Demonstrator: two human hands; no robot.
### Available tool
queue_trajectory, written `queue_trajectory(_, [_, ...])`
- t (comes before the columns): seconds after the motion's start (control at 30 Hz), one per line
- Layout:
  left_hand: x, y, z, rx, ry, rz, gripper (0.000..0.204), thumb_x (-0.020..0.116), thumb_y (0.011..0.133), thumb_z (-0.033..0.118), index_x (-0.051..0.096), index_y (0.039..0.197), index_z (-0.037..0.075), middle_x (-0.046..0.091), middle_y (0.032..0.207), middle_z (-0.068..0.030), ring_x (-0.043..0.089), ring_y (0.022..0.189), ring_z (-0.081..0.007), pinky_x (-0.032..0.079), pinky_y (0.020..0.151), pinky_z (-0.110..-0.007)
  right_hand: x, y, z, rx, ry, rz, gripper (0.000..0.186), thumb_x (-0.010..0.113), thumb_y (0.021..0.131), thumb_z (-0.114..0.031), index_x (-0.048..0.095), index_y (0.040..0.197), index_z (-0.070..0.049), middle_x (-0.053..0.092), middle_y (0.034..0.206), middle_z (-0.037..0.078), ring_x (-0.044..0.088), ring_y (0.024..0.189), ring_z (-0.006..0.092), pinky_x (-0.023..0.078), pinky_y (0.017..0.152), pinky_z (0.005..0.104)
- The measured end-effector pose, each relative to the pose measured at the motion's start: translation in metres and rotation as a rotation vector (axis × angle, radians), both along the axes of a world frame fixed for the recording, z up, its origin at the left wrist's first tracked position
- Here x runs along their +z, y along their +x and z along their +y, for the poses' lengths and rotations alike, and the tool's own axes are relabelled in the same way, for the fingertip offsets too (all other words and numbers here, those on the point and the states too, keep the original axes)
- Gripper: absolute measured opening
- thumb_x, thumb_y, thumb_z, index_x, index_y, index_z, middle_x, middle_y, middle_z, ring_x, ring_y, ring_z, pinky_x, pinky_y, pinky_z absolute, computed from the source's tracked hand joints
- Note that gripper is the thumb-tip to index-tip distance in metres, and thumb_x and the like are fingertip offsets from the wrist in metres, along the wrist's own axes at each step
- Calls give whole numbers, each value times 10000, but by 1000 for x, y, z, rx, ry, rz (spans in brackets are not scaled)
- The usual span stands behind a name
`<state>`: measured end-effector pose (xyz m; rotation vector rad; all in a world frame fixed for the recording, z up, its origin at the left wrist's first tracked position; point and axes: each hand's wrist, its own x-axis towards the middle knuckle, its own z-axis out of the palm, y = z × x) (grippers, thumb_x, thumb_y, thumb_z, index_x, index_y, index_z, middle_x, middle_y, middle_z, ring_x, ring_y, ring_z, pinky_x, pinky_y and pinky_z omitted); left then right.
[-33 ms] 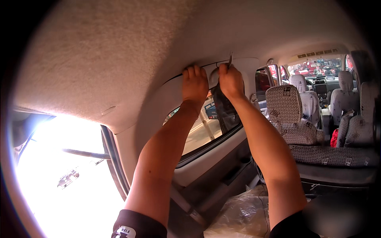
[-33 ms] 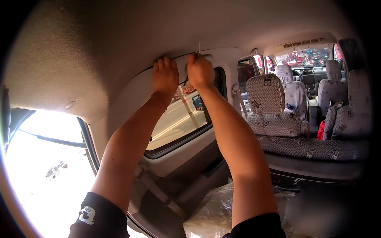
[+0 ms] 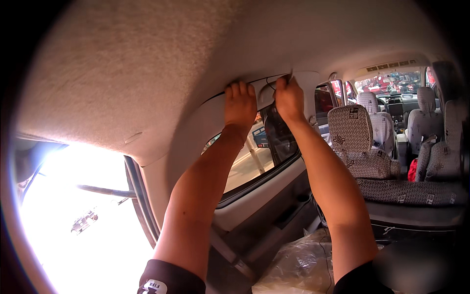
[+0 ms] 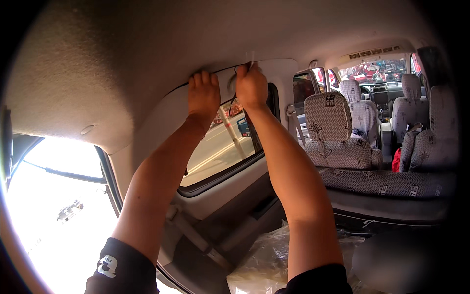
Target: The person routes a black wire along the interior roof lining of a car, tucking it into the seam between the headliner and the side panel. The person uses both hands to push the wire into the gap and smooth the lining back into place.
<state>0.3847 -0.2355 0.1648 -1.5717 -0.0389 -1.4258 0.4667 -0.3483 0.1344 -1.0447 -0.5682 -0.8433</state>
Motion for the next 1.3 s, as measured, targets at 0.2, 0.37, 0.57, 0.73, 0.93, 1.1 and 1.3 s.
queue_trajectory(0.2, [1, 2, 9, -131, 33, 15, 84, 559, 790, 94, 592, 852, 48, 535, 933, -145, 516, 921, -318, 413, 900, -429, 10, -17, -27, 613, 580, -69, 221, 592, 956, -159, 453, 1028, -3, 624, 823, 117, 567, 477, 159, 522, 434, 284])
queue_trajectory(0.37, [1, 2, 8, -111, 46, 19, 68, 558, 780, 74, 590, 827, 37, 533, 915, -152, 512, 906, -329, 423, 878, -436, 11, -20, -18, 756, 610, -42, 202, 658, 922, -133, 514, 903, 7, 608, 839, 107, 671, 642, 202, 590, 622, 322])
queue_trajectory(0.57, [0, 2, 7, -85, 26, 33, 157, 560, 793, 115, 640, 889, 19, 548, 953, -150, 514, 950, -323, 404, 916, -441, 12, -3, 35, 694, 435, -277, 202, 675, 899, -137, 545, 841, 6, 632, 775, 82, 633, 673, 150, 526, 645, 280])
queue_trajectory(0.73, [-2, 2, 14, -60, 47, 39, 216, 566, 800, 137, 661, 942, 6, 552, 991, -158, 514, 961, -329, 398, 936, -455, 34, -21, 30, 708, 324, -338, 164, 628, 864, -125, 568, 749, -25, 638, 759, 64, 618, 707, 134, 475, 658, 277])
queue_trajectory(0.93, [-6, -8, 12, 42, 120, 73, 292, 564, 804, 127, 618, 1051, -17, 558, 1144, -212, 517, 1043, -359, 403, 968, -462, 52, -18, 34, 972, 413, -153, 206, 578, 830, -136, 539, 662, -24, 495, 563, 60, 506, 543, 176, 434, 588, 323])
queue_trajectory(1.1, [-8, -31, 26, -38, 242, 123, 305, 571, 779, 82, 573, 1055, -49, 544, 1175, -248, 521, 1090, -372, 422, 978, -446, 56, -3, 28, 1086, 413, -55, 243, 574, 819, -148, 505, 626, -18, 472, 541, 63, 481, 484, 185, 428, 536, 341])
queue_trajectory(1.3, [-4, -15, 11, 38, 114, 46, 244, 563, 782, 78, 593, 1004, -22, 545, 958, -158, 517, 914, -313, 434, 893, -436, 58, -17, 15, 996, 331, -72, 256, 574, 832, -147, 493, 620, -28, 440, 523, 56, 481, 494, 190, 446, 556, 355])
